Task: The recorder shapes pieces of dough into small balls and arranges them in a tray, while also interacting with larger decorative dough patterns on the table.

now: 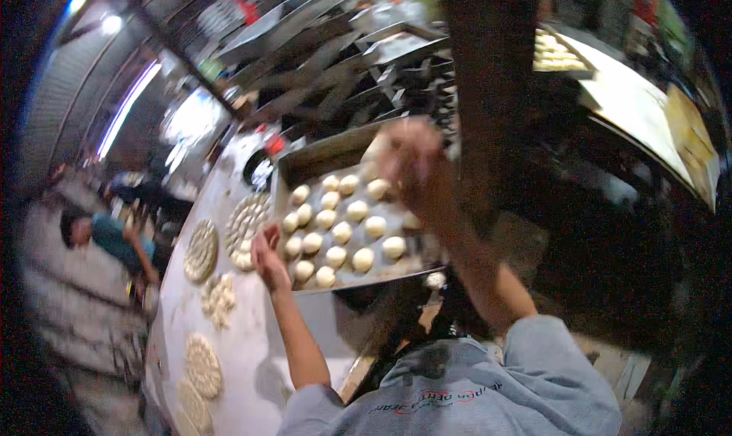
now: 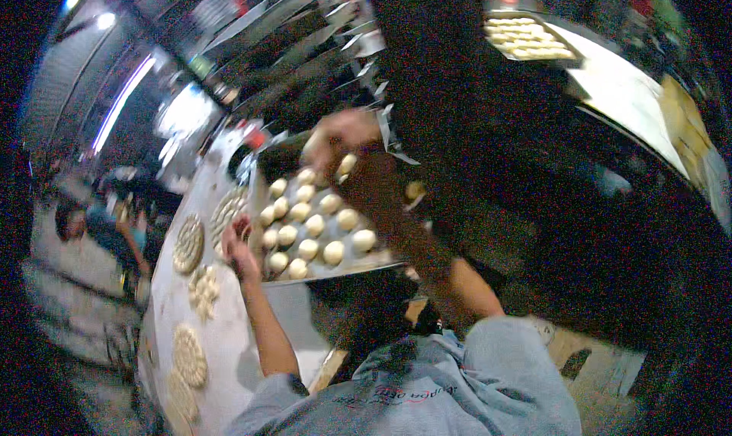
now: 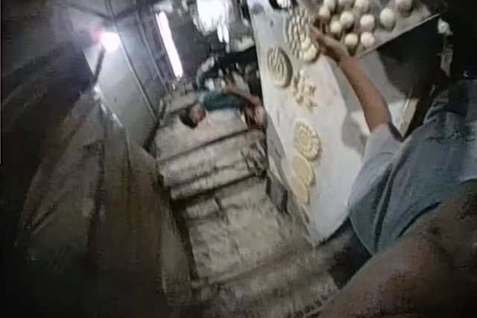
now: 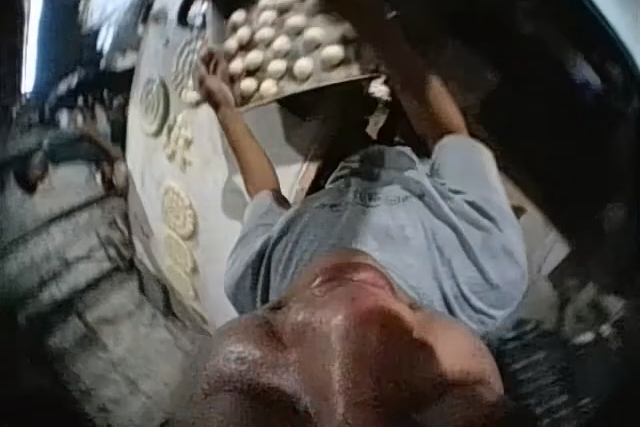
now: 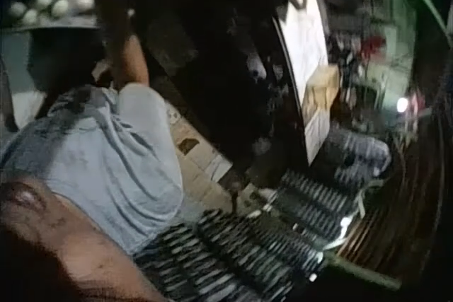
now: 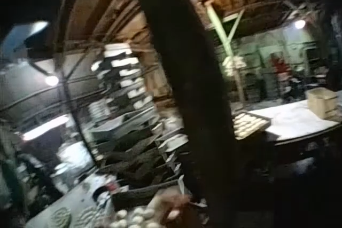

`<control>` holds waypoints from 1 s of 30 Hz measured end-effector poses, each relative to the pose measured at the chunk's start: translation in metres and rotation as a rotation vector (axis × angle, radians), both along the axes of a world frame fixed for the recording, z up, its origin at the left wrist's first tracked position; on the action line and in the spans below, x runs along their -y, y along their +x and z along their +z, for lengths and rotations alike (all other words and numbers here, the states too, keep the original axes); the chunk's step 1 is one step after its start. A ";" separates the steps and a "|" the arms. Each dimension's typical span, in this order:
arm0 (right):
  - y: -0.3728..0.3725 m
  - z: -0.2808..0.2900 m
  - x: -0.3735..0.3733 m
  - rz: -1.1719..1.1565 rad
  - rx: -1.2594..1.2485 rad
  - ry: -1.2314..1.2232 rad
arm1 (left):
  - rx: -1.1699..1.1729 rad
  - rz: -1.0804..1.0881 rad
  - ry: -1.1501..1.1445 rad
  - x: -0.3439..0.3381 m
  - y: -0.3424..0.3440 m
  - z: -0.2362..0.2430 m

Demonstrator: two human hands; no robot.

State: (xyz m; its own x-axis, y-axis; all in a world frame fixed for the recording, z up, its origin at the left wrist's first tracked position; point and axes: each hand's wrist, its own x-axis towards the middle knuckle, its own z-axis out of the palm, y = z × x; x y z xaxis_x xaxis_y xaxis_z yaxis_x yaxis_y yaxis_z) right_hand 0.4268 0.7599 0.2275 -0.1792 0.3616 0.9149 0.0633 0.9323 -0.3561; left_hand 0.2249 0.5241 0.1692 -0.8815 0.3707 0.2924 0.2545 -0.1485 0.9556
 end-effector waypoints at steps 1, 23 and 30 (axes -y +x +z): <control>-0.024 0.034 -0.015 0.396 -0.212 -0.288 | -0.023 0.144 0.105 0.059 0.002 -0.015; -0.197 -0.253 0.450 0.741 0.935 -0.203 | -0.375 0.150 -0.983 0.449 0.087 -0.169; -0.445 -0.213 0.545 0.213 1.175 -0.250 | -0.291 0.269 -0.638 0.533 0.118 -0.177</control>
State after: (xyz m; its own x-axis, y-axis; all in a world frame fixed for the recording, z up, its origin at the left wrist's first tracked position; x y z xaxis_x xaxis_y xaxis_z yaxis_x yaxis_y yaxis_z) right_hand -0.0178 0.2154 0.0149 -0.9278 0.3672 0.0659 0.3219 0.8774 -0.3558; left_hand 0.3431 -0.0092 -0.0077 -0.8854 0.3294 0.3281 0.4597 0.5148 0.7237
